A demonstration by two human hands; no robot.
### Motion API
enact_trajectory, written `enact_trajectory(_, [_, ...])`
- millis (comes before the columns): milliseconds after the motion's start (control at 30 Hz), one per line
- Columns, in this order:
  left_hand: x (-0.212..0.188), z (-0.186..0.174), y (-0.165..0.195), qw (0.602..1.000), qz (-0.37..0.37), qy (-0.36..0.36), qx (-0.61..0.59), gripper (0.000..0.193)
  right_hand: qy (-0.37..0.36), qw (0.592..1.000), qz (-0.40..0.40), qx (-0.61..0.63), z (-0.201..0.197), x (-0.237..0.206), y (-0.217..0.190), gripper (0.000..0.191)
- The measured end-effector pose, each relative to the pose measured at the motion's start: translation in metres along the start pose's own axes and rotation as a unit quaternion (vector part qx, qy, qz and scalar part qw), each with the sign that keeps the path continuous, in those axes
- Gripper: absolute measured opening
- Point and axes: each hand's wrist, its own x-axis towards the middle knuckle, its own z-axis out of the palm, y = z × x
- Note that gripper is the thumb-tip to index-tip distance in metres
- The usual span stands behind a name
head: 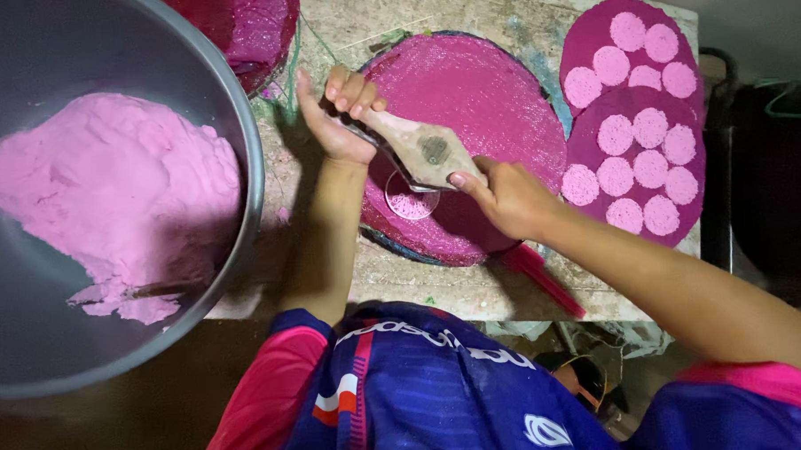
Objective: The person scoops pink batter from a large basin into a wooden hand press and squeezes the press to extrude round batter discs onto round magenta drying boards on the work table. They repeatedly fill the press from the basin, press discs onto the boards, and set filled boards aside as the discs accumulate.
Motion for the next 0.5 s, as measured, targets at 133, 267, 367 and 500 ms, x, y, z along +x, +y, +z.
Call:
enact_trajectory(133, [-0.008, -0.001, 0.017, 1.000, -0.003, 0.004, -0.015, 0.051, -0.005, 0.997, -0.062, 0.054, 0.017, 0.007, -0.005, 0.065])
enact_trajectory(267, [-0.019, -0.002, 0.006, 0.998, 0.012, 0.061, 0.017, 0.049, -0.072, 0.994, 0.026, 0.080, 0.016, 0.002, -0.001, 0.069])
enact_trajectory(367, [-0.018, 0.001, -0.012, 0.991, -0.008, 0.133, -0.033, 0.050, -0.092, 0.991, 0.076, 0.064, 0.002, -0.001, 0.005, 0.068])
enact_trajectory(500, [-0.003, 0.006, -0.015, 0.984, 0.009, 0.173, -0.045, 0.049, -0.010, 1.000, 0.001, -0.014, -0.005, 0.005, 0.009, 0.068])
